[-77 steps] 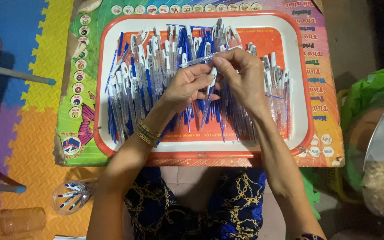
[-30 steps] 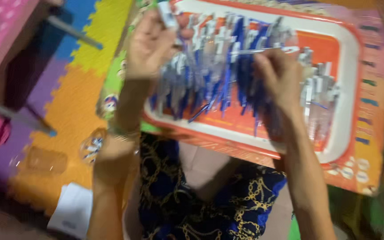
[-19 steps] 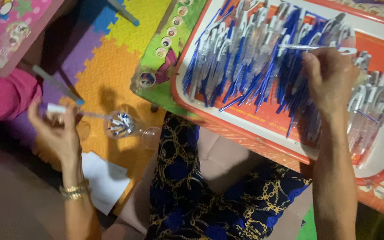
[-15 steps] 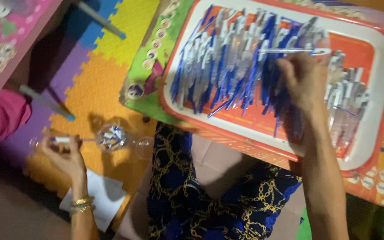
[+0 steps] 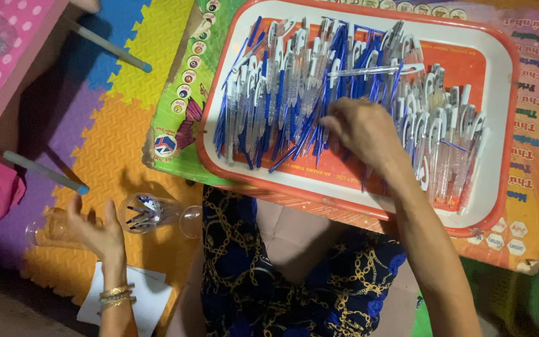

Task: The person assembles blue ballpoint pens by inserting refill cartridges into clear plastic barrels and attaching white caps. They pick up components from a tray, assemble the pens, and place the finished items into a clear plastic bottle.

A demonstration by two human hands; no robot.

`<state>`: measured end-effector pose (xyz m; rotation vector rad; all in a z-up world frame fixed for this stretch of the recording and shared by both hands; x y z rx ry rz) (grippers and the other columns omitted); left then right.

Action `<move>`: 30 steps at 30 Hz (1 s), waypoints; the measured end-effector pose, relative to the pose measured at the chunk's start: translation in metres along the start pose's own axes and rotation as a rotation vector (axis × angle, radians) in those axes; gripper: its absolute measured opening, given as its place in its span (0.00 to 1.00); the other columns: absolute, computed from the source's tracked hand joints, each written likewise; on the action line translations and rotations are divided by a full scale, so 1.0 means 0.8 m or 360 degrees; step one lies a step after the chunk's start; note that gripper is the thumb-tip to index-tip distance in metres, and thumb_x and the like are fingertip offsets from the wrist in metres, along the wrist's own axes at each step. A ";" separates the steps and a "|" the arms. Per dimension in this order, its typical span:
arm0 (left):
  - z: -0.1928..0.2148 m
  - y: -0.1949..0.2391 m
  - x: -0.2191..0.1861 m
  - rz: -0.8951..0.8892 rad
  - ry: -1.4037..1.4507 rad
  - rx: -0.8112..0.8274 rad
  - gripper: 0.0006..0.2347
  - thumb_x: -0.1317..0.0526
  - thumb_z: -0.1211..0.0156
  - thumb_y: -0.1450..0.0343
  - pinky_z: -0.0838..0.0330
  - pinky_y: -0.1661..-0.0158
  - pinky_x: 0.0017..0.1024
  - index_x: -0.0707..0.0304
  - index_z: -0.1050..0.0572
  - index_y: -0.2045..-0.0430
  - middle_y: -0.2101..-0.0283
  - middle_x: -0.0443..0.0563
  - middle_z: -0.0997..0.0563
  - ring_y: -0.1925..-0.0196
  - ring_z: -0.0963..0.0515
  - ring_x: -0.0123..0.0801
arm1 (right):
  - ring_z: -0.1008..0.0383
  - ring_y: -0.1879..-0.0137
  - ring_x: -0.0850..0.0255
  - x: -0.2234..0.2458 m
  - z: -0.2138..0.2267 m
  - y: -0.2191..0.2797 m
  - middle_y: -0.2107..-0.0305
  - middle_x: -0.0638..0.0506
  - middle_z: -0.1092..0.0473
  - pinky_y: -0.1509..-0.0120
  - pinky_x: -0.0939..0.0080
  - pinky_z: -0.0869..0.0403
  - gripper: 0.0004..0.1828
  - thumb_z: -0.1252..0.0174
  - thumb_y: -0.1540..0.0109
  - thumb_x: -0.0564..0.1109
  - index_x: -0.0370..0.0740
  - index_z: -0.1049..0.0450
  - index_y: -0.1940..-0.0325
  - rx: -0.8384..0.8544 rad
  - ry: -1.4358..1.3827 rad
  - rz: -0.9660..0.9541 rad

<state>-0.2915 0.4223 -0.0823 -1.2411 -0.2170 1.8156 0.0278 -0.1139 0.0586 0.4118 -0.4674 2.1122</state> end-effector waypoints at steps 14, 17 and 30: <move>-0.371 -0.083 -0.439 -0.0783 0.0854 0.1058 0.07 0.63 0.26 0.25 0.14 0.62 0.36 0.55 0.15 0.54 0.63 0.54 0.10 0.63 0.09 0.44 | 0.15 0.60 0.34 -0.013 -0.042 0.009 0.57 0.45 0.24 0.57 0.30 0.19 0.24 0.44 0.35 0.54 0.62 0.34 0.33 0.0229 0.0476 -0.0270; -0.415 -0.092 -0.466 -0.0795 0.0851 0.1249 0.08 0.61 0.30 0.24 0.14 0.58 0.41 0.57 0.17 0.52 0.64 0.54 0.10 0.59 0.09 0.49 | 0.15 0.62 0.31 -0.016 -0.050 0.011 0.59 0.42 0.24 0.59 0.29 0.20 0.27 0.43 0.36 0.54 0.61 0.36 0.32 0.0264 0.0498 -0.0293; -0.477 -0.091 -0.474 -0.0363 0.0989 0.1345 0.05 0.60 0.34 0.23 0.14 0.60 0.33 0.47 0.15 0.56 0.78 0.45 0.13 0.69 0.10 0.35 | 0.18 0.52 0.22 -0.003 -0.017 0.014 0.61 0.30 0.20 0.49 0.23 0.23 0.22 0.39 0.39 0.46 0.46 0.29 0.41 0.0293 -0.0287 -0.0454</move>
Point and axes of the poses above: each hand's wrist, its own y-axis away from the middle knuckle, its own z-axis out of the back of the hand, x = y × z, the point moved 5 cm from there along -y, towards the middle knuckle
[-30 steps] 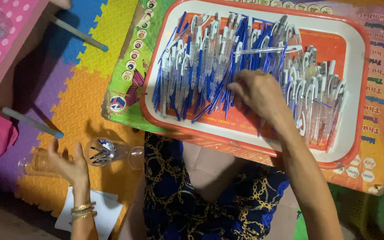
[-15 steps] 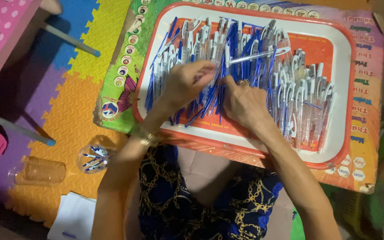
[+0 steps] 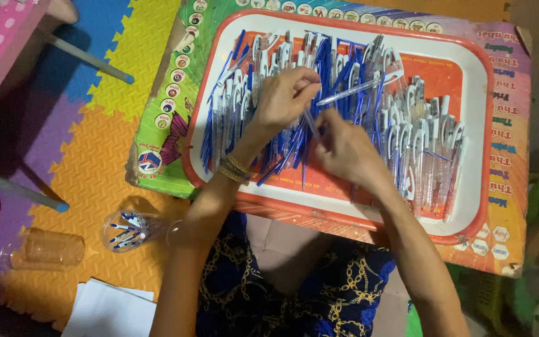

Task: The person assembles blue ballpoint pens by inserting refill cartridges into clear plastic barrels and attaching white caps. They pick up components from a tray, assemble the pens, and place the finished items into a clear plastic bottle.

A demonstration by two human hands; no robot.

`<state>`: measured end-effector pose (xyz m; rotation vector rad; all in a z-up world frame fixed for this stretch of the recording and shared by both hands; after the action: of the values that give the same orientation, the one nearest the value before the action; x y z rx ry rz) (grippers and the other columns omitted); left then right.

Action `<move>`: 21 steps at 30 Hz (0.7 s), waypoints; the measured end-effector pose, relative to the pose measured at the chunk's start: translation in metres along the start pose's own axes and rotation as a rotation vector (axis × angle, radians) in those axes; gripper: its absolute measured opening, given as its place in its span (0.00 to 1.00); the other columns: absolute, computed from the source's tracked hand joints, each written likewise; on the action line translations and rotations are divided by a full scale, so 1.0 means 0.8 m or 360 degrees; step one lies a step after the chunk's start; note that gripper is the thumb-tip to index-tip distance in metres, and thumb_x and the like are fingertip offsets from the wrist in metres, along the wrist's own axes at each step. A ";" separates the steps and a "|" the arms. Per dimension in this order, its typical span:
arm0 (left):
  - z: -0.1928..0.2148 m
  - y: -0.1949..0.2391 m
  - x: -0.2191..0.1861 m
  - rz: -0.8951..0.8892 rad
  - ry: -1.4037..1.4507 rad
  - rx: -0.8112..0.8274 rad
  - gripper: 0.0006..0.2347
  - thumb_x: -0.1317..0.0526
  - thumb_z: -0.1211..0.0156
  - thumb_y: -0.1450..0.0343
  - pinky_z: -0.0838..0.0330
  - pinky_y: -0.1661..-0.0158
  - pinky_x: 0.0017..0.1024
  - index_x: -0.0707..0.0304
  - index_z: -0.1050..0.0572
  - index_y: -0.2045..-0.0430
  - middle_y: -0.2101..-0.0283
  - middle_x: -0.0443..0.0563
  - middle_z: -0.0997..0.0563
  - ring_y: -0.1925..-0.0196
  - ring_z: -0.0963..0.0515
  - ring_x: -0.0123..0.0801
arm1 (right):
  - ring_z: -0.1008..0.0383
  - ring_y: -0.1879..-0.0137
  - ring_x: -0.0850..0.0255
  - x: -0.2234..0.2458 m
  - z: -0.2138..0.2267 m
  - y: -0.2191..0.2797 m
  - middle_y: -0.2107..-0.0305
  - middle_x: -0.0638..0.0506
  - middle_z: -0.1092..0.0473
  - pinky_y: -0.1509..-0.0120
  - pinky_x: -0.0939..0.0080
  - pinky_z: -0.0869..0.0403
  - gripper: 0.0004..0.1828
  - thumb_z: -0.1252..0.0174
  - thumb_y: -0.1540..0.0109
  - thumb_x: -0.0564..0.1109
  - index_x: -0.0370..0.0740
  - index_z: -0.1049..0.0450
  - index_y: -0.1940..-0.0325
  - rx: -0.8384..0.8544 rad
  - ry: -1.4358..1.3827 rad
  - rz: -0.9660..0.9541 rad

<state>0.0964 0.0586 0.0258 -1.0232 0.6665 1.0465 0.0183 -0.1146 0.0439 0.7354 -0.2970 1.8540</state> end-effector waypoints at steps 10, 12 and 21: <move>0.022 0.002 -0.031 0.0340 0.0591 -0.0011 0.25 0.57 0.31 0.23 0.08 0.67 0.27 0.58 0.36 0.34 0.53 0.57 0.12 0.57 0.06 0.39 | 0.29 0.70 0.68 0.022 0.024 0.001 0.71 0.59 0.25 0.63 0.61 0.28 0.10 0.41 0.36 0.40 0.47 0.31 0.52 -0.0157 -0.0468 0.0000; 0.030 0.003 -0.033 0.0481 0.0802 -0.0030 0.28 0.58 0.30 0.26 0.05 0.54 0.41 0.61 0.37 0.33 0.55 0.58 0.11 0.58 0.07 0.42 | 0.29 0.68 0.71 0.018 0.017 -0.002 0.67 0.61 0.24 0.59 0.63 0.31 0.11 0.35 0.33 0.43 0.48 0.32 0.52 -0.0224 -0.0544 0.0107; 0.058 -0.002 0.004 0.0614 0.1139 -0.0277 0.33 0.61 0.29 0.25 0.03 0.51 0.45 0.52 0.39 0.23 0.46 0.59 0.13 0.54 0.08 0.42 | 0.19 0.73 0.63 0.028 0.032 -0.003 0.75 0.52 0.19 0.63 0.59 0.23 0.13 0.42 0.24 0.47 0.43 0.19 0.60 0.0037 -0.0158 0.0151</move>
<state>0.0982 0.1023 0.0423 -1.4766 1.4147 1.0724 0.0240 -0.1100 0.0769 0.8440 -0.3803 1.9163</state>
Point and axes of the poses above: each hand's wrist, its own y-axis away from the middle knuckle, its own z-axis out of the back of the hand, x = y × z, the point moved 5 cm from there along -y, towards the middle knuckle
